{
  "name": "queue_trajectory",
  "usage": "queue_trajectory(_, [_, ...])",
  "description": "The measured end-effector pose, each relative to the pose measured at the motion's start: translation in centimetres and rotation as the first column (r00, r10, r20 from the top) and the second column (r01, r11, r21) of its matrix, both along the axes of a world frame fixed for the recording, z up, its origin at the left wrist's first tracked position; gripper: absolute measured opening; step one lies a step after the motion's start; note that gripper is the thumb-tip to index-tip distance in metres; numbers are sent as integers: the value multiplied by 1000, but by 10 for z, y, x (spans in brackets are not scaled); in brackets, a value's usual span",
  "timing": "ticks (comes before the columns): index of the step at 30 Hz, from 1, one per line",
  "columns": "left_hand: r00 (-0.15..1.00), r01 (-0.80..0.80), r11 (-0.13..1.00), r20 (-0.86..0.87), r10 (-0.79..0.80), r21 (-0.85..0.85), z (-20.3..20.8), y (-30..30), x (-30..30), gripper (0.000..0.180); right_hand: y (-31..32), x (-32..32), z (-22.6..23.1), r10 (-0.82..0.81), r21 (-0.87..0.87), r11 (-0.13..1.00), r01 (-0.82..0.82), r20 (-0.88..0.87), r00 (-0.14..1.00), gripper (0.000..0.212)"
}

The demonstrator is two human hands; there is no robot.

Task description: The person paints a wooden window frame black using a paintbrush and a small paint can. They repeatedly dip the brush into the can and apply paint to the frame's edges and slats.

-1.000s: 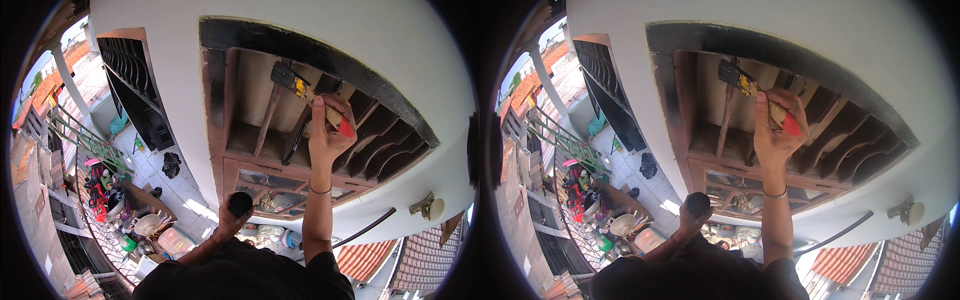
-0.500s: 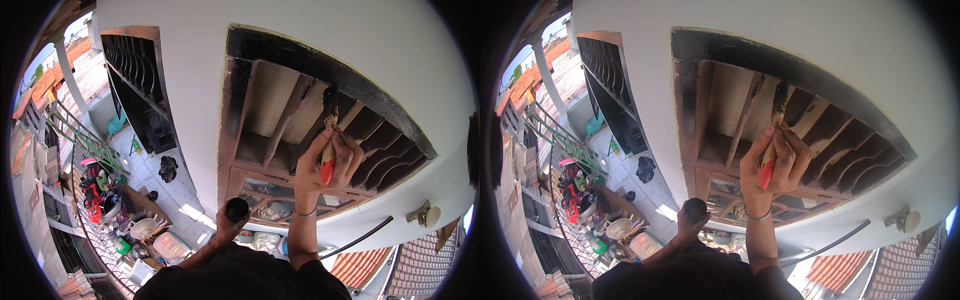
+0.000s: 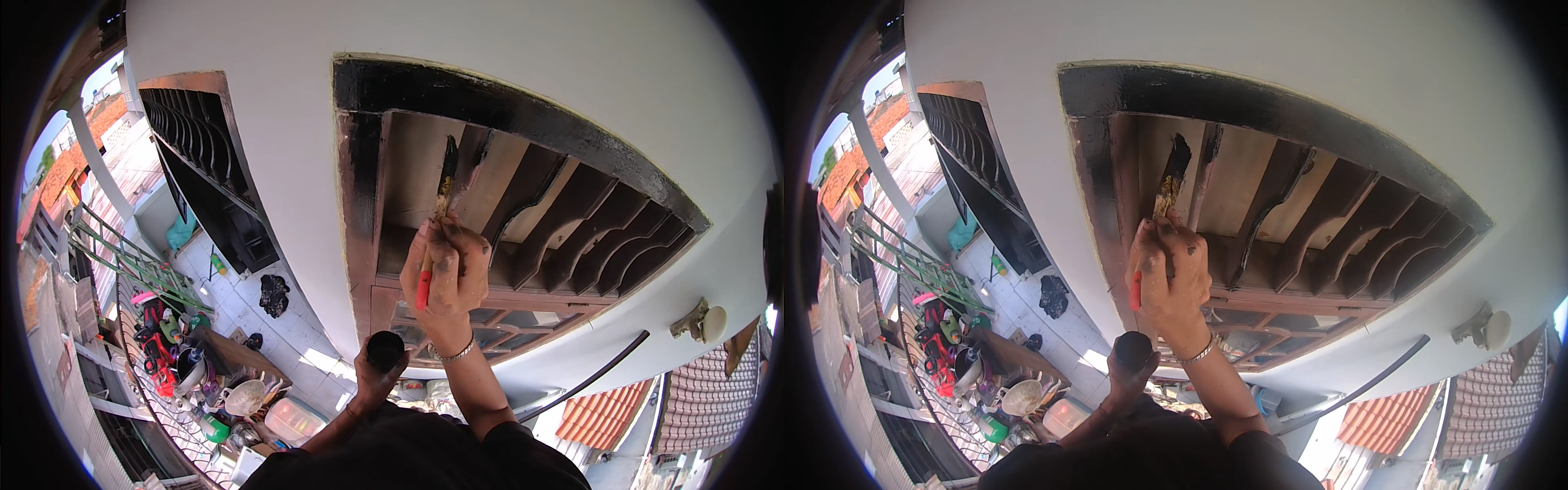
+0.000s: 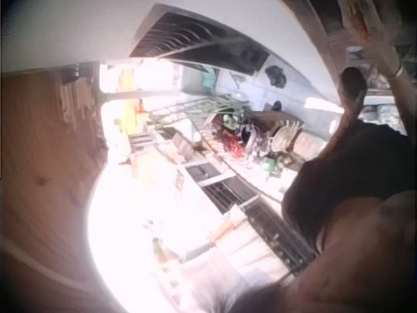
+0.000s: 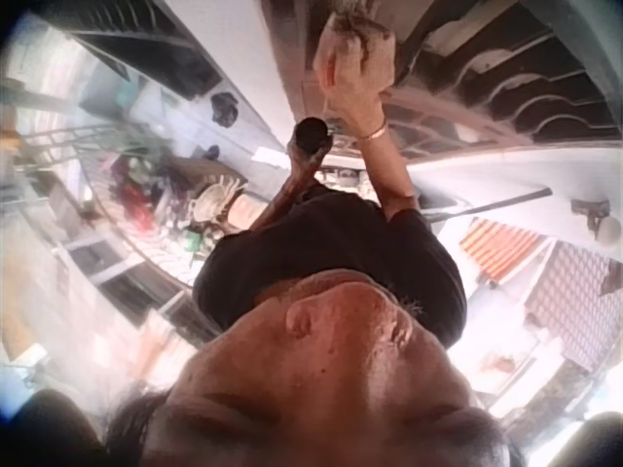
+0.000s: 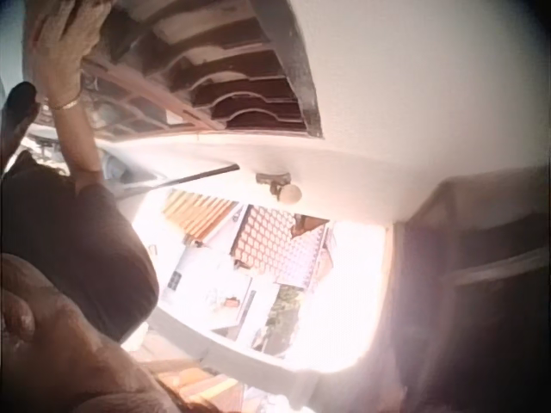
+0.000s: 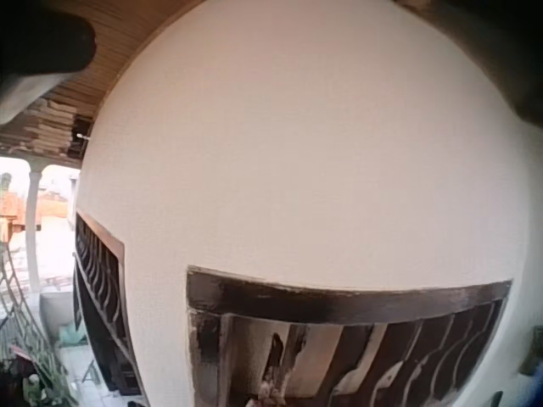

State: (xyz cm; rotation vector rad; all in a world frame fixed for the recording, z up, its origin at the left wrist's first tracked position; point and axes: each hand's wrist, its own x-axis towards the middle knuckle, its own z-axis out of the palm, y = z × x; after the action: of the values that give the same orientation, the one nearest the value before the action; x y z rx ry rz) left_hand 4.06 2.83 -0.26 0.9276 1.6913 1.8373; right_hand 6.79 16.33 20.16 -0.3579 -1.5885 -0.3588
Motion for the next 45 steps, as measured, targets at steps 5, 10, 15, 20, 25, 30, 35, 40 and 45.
queue_trajectory(5, [1000, -6, 1000, -1, 6, -23, -3, 2, -3, 39, -1, 39, 19, 71, -150, 984, -97, -173, 982, 12])
queue_trajectory(10, [1000, 7, 1000, -2, -7, -20, 0, 2, 3, 41, 21, 76, 27, 104, -204, 961, -185, -354, 929, 17])
queue_trajectory(15, [999, 42, 998, -19, -43, -50, 0, 5, 7, 45, 26, 65, 18, 146, -148, 971, -186, -246, 958, 16])
queue_trajectory(20, [995, 19, 1000, -100, -22, -25, -3, -1, 10, 47, 14, 83, 7, 161, -214, 957, -194, -159, 974, 15])
queue_trajectory(25, [998, 55, 998, 8, -55, -40, -4, 1, 12, 47, 21, 65, 26, 115, -151, 977, -149, -213, 970, 16])
queue_trajectory(30, [999, 29, 999, -17, -29, 21, 2, -3, 14, 46, 9, 81, 5, 100, -227, 968, -106, -38, 994, 15])
queue_trajectory(35, [998, 43, 999, 53, -41, -32, 0, -2, 14, 46, 22, 57, 19, 132, -125, 980, -154, -173, 976, 15])
queue_trajectory(40, [999, 29, 999, 22, -29, 23, 4, -4, 12, 48, 6, 62, 3, 42, -120, 992, -30, 104, 994, 13])
queue_trajectory(45, [999, 41, 999, -25, -42, -17, -7, -2, 6, 54, 4, 42, 21, -116, 75, 991, 115, 8, 993, 11])
